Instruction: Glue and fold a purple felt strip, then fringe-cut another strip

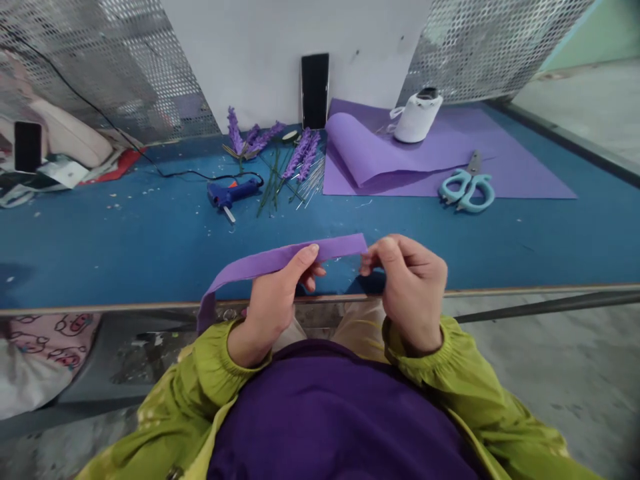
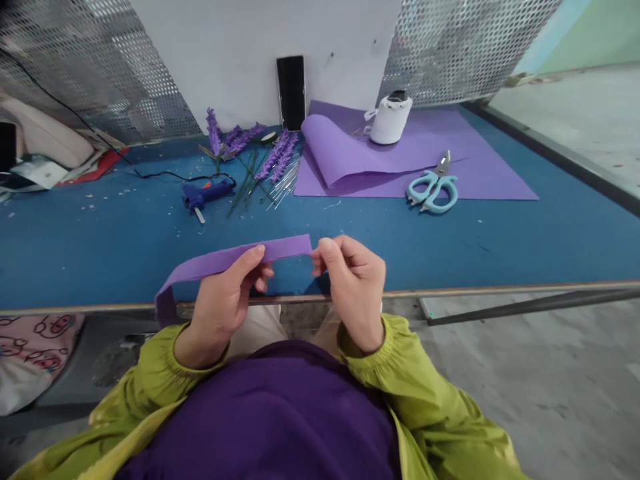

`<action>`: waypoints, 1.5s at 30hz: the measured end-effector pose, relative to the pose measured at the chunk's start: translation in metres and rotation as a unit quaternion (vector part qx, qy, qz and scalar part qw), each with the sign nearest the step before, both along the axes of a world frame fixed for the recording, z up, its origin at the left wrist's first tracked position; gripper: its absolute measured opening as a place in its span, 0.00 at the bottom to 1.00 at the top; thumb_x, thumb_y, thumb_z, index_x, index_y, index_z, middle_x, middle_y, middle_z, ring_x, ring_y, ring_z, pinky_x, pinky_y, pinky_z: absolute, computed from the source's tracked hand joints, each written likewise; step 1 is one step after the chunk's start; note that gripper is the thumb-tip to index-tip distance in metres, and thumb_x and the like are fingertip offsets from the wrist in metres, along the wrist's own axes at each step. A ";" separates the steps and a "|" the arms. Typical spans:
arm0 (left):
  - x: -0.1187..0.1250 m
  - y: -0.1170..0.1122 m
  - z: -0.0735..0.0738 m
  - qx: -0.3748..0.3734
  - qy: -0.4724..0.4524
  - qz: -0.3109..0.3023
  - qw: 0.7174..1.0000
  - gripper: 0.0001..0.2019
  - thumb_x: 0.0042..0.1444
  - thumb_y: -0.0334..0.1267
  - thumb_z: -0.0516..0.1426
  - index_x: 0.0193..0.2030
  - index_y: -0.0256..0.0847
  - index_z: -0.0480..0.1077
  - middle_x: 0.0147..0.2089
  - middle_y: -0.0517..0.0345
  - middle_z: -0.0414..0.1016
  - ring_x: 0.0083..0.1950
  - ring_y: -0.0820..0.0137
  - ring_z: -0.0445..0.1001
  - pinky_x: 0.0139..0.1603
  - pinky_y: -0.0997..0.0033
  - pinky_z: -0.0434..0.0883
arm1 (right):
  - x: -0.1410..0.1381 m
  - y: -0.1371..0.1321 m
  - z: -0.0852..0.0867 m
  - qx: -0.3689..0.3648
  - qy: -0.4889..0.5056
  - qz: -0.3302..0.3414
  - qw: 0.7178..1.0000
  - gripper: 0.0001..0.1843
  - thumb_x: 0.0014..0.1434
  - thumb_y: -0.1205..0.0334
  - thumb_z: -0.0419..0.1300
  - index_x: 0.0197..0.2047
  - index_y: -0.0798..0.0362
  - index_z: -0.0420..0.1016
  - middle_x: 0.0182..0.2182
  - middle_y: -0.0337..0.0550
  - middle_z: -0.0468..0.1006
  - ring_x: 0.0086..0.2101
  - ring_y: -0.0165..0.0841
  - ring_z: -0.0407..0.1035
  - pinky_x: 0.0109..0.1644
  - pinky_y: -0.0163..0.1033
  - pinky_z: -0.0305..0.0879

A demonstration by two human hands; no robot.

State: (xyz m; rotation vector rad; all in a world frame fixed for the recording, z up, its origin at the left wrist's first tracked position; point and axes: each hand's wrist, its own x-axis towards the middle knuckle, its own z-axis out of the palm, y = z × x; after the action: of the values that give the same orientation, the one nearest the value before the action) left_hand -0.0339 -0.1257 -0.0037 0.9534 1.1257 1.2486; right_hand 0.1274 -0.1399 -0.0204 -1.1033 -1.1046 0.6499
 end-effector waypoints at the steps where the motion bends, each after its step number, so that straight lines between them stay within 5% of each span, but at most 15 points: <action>1: 0.000 0.001 0.001 -0.004 -0.015 0.000 1.000 0.14 0.50 0.47 0.67 0.25 0.37 0.77 0.23 0.60 0.76 0.21 0.78 0.69 0.24 0.78 0.67 | 0.004 0.000 0.000 0.026 -0.032 -0.014 0.999 0.11 0.65 0.56 0.61 0.33 0.50 0.79 0.25 0.36 0.75 0.26 0.27 0.70 0.33 0.36 0.68; 2: 0.000 0.002 0.001 -0.007 -0.028 -0.002 1.000 0.14 0.49 0.46 0.68 0.25 0.37 0.77 0.22 0.60 0.76 0.21 0.78 0.69 0.23 0.78 0.66 | 0.007 0.001 0.001 0.059 -0.068 -0.020 0.996 0.06 0.64 0.58 0.62 0.40 0.49 0.80 0.29 0.37 0.77 0.30 0.29 0.72 0.37 0.37 0.70; 5: 0.000 0.003 0.001 -0.024 -0.052 -0.020 0.998 0.13 0.48 0.45 0.68 0.25 0.37 0.77 0.22 0.61 0.76 0.20 0.79 0.68 0.22 0.79 0.66 | 0.015 0.002 0.003 0.165 -0.207 0.001 0.964 0.22 0.57 0.66 0.68 0.56 0.44 0.77 0.46 0.43 0.78 0.45 0.36 0.74 0.50 0.44 0.72; 8: -0.004 0.004 0.001 -0.044 -0.057 -0.076 0.995 0.13 0.50 0.46 0.68 0.28 0.37 0.78 0.23 0.60 0.77 0.20 0.79 0.68 0.22 0.80 0.66 | 0.017 0.004 0.006 0.220 -0.288 0.028 0.932 0.18 0.58 0.72 0.65 0.50 0.43 0.81 0.48 0.43 0.79 0.51 0.38 0.73 0.55 0.47 0.71; 12: -0.015 -0.002 0.007 -0.013 -0.022 -0.230 0.973 0.19 0.56 0.54 0.63 0.31 0.38 0.81 0.26 0.56 0.79 0.23 0.77 0.71 0.23 0.79 0.68 | 0.016 0.003 0.007 0.163 -0.228 -0.011 0.960 0.11 0.61 0.71 0.63 0.42 0.46 0.81 0.37 0.38 0.81 0.40 0.33 0.76 0.45 0.41 0.72; 15: -0.022 -0.011 0.014 0.098 0.041 -0.307 0.946 0.15 0.58 0.49 0.64 0.29 0.39 0.80 0.25 0.57 0.78 0.23 0.76 0.71 0.24 0.76 0.69 | 0.018 0.001 0.007 0.084 -0.209 -0.055 0.973 0.06 0.61 0.67 0.64 0.39 0.47 0.80 0.33 0.37 0.80 0.34 0.30 0.73 0.40 0.39 0.70; 17: -0.023 -0.013 0.017 0.268 0.113 -0.176 0.941 0.07 0.59 0.41 0.64 0.33 0.41 0.80 0.29 0.59 0.81 0.28 0.74 0.74 0.32 0.74 0.73 | 0.020 0.000 0.008 0.046 -0.201 -0.048 0.977 0.04 0.62 0.64 0.63 0.38 0.47 0.80 0.31 0.36 0.78 0.33 0.30 0.71 0.40 0.38 0.69; 18: -0.022 -0.012 0.017 0.350 0.174 -0.079 0.917 0.02 0.58 0.37 0.65 0.36 0.43 0.80 0.33 0.59 0.82 0.34 0.72 0.77 0.39 0.71 0.74 | 0.020 -0.001 0.008 0.034 -0.197 -0.042 0.979 0.03 0.62 0.64 0.63 0.37 0.47 0.79 0.30 0.36 0.78 0.32 0.29 0.71 0.39 0.38 0.68; 20: -0.020 -0.006 0.016 0.434 0.305 0.045 0.846 0.09 0.54 0.35 0.68 0.43 0.44 0.80 0.41 0.58 0.84 0.45 0.68 0.78 0.53 0.65 0.72 | 0.021 -0.001 0.009 0.020 -0.190 -0.030 0.981 0.03 0.62 0.63 0.63 0.36 0.47 0.79 0.29 0.35 0.77 0.32 0.29 0.70 0.39 0.38 0.67; 22: -0.016 0.003 0.013 0.416 0.382 0.013 0.825 0.16 0.53 0.41 0.69 0.48 0.43 0.79 0.45 0.56 0.83 0.49 0.65 0.78 0.56 0.64 0.71 | 0.021 -0.002 0.009 0.011 -0.177 -0.020 0.984 0.03 0.62 0.63 0.63 0.36 0.47 0.78 0.29 0.35 0.76 0.32 0.29 0.69 0.39 0.37 0.66; 25: -0.011 0.012 0.008 0.370 0.395 -0.069 0.838 0.07 0.60 0.40 0.64 0.43 0.42 0.80 0.42 0.58 0.84 0.43 0.70 0.80 0.47 0.71 0.72 | 0.022 -0.002 0.009 0.001 -0.150 -0.004 0.989 0.04 0.62 0.63 0.62 0.35 0.48 0.78 0.29 0.35 0.76 0.32 0.28 0.69 0.38 0.36 0.65; 30: -0.012 0.013 0.011 0.362 0.414 -0.105 0.829 0.06 0.64 0.34 0.59 0.36 0.39 0.77 0.33 0.62 0.80 0.35 0.75 0.75 0.38 0.76 0.68 | 0.022 -0.001 0.007 -0.022 -0.126 0.009 0.992 0.03 0.60 0.61 0.64 0.35 0.47 0.80 0.29 0.34 0.78 0.31 0.27 0.69 0.37 0.34 0.65; 35: -0.012 0.014 0.015 0.323 0.420 -0.160 0.833 0.05 0.64 0.35 0.59 0.40 0.40 0.76 0.36 0.61 0.79 0.37 0.74 0.74 0.39 0.75 0.66 | 0.016 0.000 0.008 -0.051 -0.112 -0.008 0.992 0.03 0.56 0.60 0.67 0.32 0.49 0.80 0.26 0.35 0.77 0.28 0.27 0.68 0.33 0.33 0.65; 38: -0.008 0.014 0.016 0.297 0.402 -0.179 0.847 0.06 0.63 0.39 0.60 0.43 0.41 0.78 0.38 0.60 0.81 0.38 0.72 0.75 0.39 0.74 0.67 | 0.013 -0.001 0.008 -0.061 -0.095 0.008 0.994 0.05 0.56 0.59 0.67 0.31 0.50 0.81 0.25 0.35 0.76 0.26 0.27 0.67 0.31 0.33 0.64; 45: -0.008 0.014 0.017 0.190 0.303 -0.222 0.907 0.10 0.60 0.42 0.60 0.34 0.40 0.79 0.26 0.61 0.76 0.27 0.74 0.70 0.29 0.75 0.65 | 0.012 -0.001 0.004 -0.054 -0.058 0.002 0.997 0.07 0.56 0.57 0.68 0.30 0.50 0.81 0.25 0.37 0.78 0.26 0.29 0.68 0.30 0.35 0.65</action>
State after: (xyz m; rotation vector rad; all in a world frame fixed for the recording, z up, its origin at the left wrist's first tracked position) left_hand -0.0420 -0.1120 0.0134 1.8721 1.0470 0.8148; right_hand 0.1391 -0.1412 -0.0168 -1.2432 -1.1828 0.6620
